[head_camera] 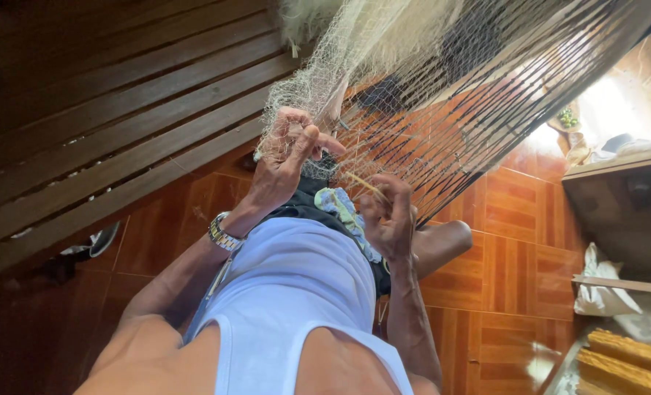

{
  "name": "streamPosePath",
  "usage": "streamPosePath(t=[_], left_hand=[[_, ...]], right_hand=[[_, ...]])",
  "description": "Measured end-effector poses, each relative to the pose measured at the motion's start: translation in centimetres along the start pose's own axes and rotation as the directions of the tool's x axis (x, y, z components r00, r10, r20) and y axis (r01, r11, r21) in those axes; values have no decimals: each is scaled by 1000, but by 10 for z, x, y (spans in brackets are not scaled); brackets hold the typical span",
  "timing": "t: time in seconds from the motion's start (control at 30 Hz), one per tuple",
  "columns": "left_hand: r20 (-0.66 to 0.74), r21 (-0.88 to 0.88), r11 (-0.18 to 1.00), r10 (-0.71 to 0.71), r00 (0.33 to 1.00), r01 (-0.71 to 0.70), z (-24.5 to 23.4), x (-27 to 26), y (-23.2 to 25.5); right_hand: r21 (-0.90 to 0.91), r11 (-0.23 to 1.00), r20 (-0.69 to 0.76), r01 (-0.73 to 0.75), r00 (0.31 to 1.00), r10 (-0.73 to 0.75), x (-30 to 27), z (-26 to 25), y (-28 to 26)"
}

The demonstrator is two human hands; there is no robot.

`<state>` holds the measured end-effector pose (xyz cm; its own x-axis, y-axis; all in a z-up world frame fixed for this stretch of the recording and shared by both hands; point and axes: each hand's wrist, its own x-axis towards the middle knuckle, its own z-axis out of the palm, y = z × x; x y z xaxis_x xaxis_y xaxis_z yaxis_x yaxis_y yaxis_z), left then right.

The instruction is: Repairing a fishing net by threading line through the mesh and tying knots using a shuttle and scissors

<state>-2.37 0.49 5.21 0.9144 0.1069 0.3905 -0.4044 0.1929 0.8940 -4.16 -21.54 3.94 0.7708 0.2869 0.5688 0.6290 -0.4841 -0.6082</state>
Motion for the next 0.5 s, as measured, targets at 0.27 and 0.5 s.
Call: streamPosePath(t=[0.27,0.5], left_hand=[[-1,-17,998,55,998,-55,-5,-2,-20],[3,12,999,45,999,-45,-1,-3,-21]], right_hand=[[-83,995,57,64,997,-59,28,-22,-20],[-263,936,130,235,970,-207,70,-33,-47]])
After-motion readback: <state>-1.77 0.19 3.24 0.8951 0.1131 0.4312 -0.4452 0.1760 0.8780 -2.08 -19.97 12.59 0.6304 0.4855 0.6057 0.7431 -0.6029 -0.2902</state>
